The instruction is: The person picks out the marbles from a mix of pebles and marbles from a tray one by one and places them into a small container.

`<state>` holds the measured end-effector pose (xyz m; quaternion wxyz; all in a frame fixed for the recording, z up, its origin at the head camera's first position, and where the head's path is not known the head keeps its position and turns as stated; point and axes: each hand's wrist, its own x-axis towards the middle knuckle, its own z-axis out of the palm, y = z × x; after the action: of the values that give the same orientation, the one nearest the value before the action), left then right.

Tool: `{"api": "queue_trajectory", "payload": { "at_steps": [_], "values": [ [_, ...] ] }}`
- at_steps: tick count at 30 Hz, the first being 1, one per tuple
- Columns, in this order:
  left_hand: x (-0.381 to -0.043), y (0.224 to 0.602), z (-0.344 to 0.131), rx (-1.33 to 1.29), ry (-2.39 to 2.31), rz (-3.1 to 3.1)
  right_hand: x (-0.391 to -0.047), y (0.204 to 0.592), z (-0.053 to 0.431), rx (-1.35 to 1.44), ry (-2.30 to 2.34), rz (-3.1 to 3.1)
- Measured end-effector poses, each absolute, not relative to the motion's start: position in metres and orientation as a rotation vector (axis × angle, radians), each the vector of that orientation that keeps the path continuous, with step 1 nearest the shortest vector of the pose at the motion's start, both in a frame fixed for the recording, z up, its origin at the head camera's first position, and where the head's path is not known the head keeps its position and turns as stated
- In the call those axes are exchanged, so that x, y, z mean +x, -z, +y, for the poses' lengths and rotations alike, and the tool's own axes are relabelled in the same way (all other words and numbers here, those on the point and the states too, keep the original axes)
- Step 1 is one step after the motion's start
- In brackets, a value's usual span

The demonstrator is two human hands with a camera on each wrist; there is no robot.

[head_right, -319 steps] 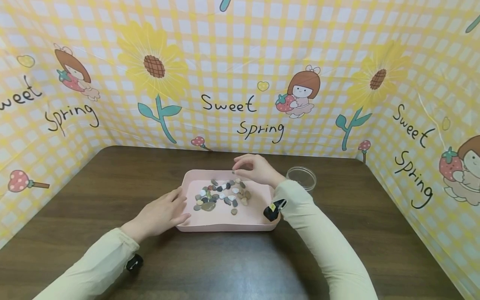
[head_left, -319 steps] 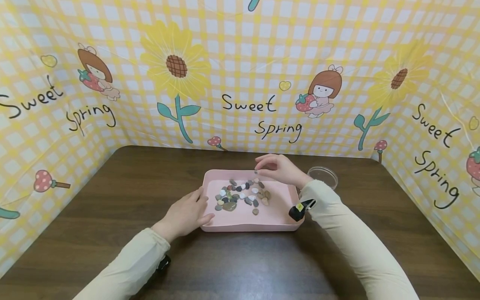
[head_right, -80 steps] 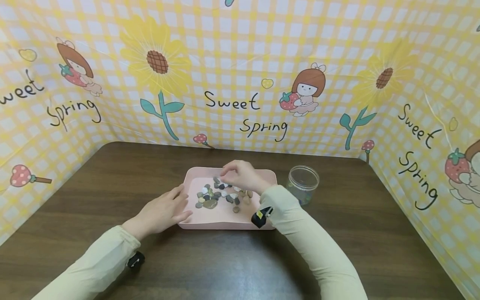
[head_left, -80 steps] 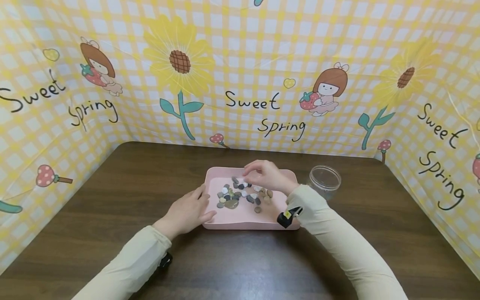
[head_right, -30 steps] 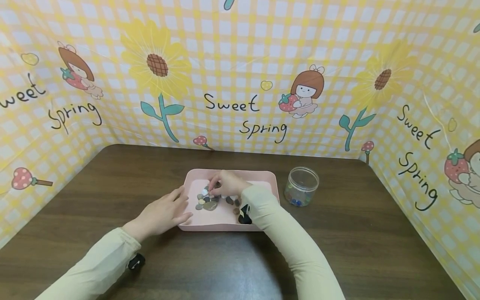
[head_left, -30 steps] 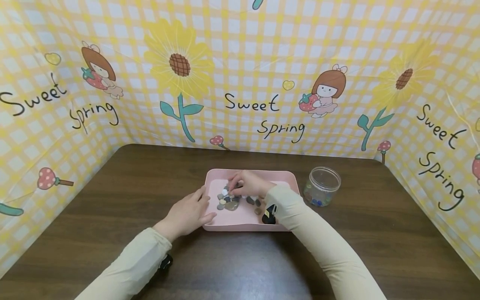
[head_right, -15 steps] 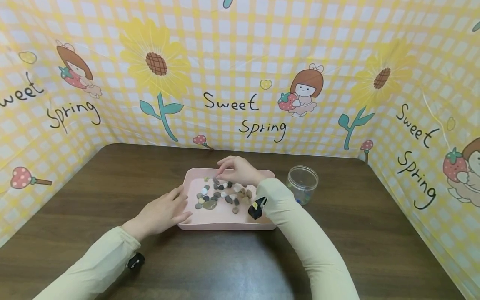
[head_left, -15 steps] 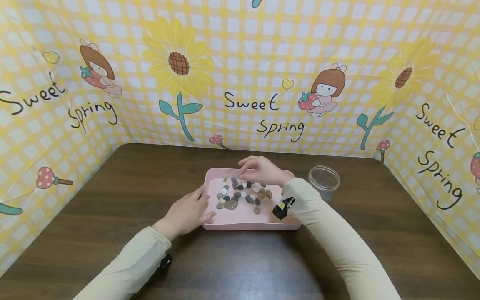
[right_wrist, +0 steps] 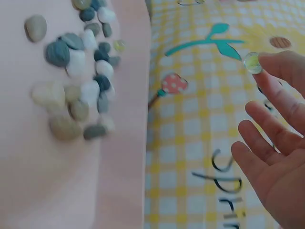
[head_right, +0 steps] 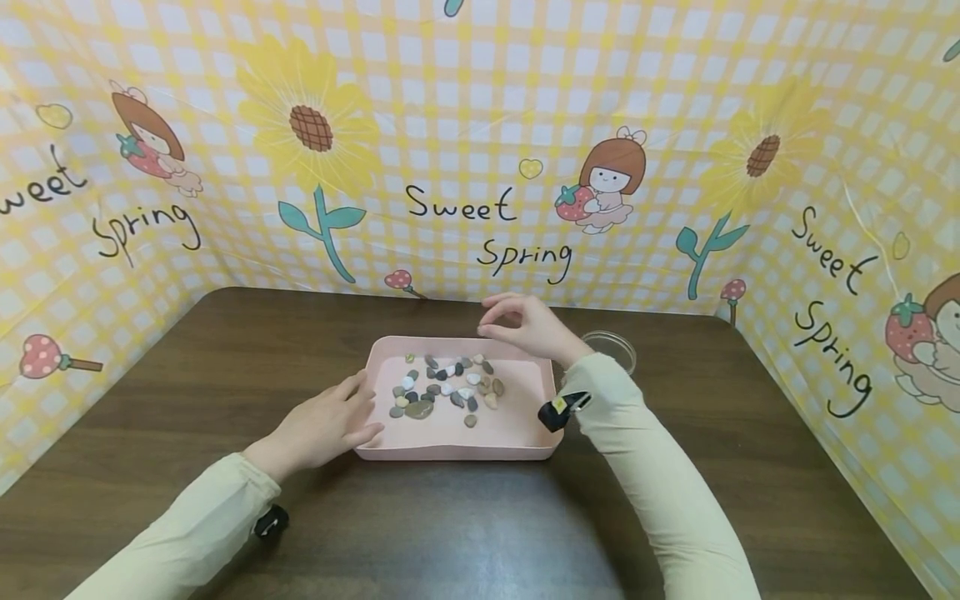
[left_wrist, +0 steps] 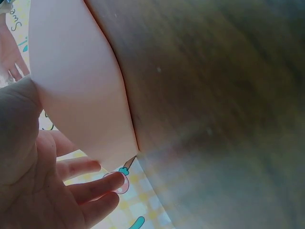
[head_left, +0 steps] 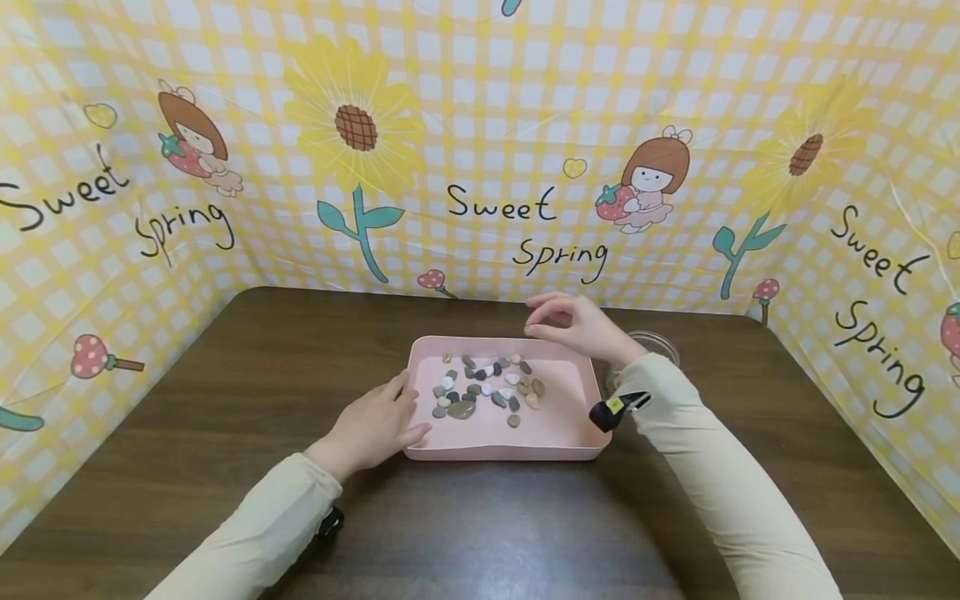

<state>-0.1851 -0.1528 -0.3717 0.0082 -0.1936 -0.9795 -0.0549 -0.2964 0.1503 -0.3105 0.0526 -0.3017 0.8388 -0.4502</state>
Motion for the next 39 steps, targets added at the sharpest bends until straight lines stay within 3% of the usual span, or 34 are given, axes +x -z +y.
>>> {"api": "queue_trajectory", "payload": {
  "at_steps": [20, 39],
  "values": [
    [-0.186, 0.374, -0.153, -0.620, 0.156, -3.048, -0.278, 0.317, 0.247, -0.631, 1.553, 2.784],
    [-0.186, 0.375, -0.154, -0.606, 0.160, -3.068, -0.271, 0.354, 0.293, -0.369, 1.405, 3.028]
  ]
}}
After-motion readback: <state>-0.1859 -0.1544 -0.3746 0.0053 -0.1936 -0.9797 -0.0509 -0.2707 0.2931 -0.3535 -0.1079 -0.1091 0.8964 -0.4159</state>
